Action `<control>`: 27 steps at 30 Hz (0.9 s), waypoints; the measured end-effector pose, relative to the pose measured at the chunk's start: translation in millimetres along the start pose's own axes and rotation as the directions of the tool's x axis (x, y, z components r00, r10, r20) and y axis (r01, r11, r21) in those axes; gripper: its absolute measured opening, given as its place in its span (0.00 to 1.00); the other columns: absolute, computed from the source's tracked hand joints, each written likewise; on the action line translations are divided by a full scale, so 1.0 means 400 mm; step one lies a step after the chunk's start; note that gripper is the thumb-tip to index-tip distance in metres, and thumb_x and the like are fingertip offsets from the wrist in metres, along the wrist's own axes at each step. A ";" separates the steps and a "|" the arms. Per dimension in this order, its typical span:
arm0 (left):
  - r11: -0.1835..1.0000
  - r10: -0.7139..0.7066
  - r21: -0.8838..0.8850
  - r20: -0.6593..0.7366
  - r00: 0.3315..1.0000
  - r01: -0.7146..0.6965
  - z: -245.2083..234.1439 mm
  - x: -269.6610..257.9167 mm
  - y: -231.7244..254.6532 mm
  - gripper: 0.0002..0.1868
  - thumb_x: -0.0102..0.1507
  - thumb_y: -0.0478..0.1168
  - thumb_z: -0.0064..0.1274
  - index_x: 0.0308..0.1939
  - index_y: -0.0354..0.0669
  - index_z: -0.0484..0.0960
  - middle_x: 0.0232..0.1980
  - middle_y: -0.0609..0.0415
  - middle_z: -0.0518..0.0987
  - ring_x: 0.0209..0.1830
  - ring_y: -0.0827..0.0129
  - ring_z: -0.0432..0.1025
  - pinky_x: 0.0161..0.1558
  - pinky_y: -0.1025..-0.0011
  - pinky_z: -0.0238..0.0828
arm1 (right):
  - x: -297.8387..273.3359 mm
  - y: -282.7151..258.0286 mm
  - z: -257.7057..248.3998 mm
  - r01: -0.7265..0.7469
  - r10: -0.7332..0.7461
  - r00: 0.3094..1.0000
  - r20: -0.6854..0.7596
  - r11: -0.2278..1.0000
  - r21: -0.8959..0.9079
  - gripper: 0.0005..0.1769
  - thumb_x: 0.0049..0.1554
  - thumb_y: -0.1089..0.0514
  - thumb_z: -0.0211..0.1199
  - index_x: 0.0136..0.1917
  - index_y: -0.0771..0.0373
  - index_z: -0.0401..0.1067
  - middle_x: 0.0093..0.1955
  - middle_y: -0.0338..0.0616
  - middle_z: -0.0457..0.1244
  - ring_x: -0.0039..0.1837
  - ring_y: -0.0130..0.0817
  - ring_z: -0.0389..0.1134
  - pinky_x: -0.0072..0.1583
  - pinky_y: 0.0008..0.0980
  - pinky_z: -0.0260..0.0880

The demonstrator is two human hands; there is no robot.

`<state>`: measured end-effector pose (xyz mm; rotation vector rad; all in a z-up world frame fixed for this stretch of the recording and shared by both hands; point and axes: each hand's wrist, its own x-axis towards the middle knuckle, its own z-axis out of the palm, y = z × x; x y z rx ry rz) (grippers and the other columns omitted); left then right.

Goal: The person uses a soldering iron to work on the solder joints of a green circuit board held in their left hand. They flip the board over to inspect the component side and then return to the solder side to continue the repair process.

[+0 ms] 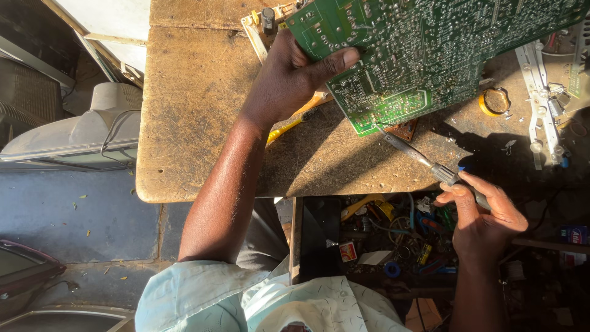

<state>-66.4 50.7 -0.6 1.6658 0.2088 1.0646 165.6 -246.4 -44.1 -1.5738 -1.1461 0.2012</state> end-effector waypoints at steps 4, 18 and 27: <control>0.995 0.073 0.072 0.019 0.997 -0.074 0.000 -0.003 -0.010 0.15 0.73 0.47 0.58 0.60 0.43 0.80 0.52 0.49 0.88 0.51 0.65 0.86 0.56 0.59 0.86 | -0.002 0.007 0.007 -0.010 0.010 1.000 -0.009 1.000 0.008 0.07 0.70 0.70 0.63 0.60 0.79 0.73 0.50 0.62 0.70 0.47 0.41 0.75 0.52 0.33 0.78; 0.994 0.105 0.000 0.032 0.994 -0.105 -0.002 -0.006 -0.016 0.15 0.75 0.45 0.57 0.62 0.42 0.78 0.55 0.47 0.87 0.56 0.63 0.85 0.61 0.58 0.85 | -0.004 0.014 0.004 0.010 -0.010 1.000 -0.012 1.000 0.008 0.06 0.70 0.72 0.63 0.59 0.79 0.74 0.51 0.61 0.69 0.48 0.41 0.75 0.52 0.33 0.79; 0.995 0.073 0.063 0.010 0.997 -0.073 0.000 -0.005 -0.010 0.16 0.74 0.47 0.59 0.60 0.42 0.79 0.53 0.48 0.88 0.54 0.65 0.86 0.59 0.59 0.85 | -0.008 0.027 0.003 0.016 -0.015 1.000 -0.007 0.998 0.054 0.06 0.70 0.72 0.64 0.59 0.79 0.73 0.51 0.60 0.68 0.48 0.41 0.75 0.52 0.33 0.79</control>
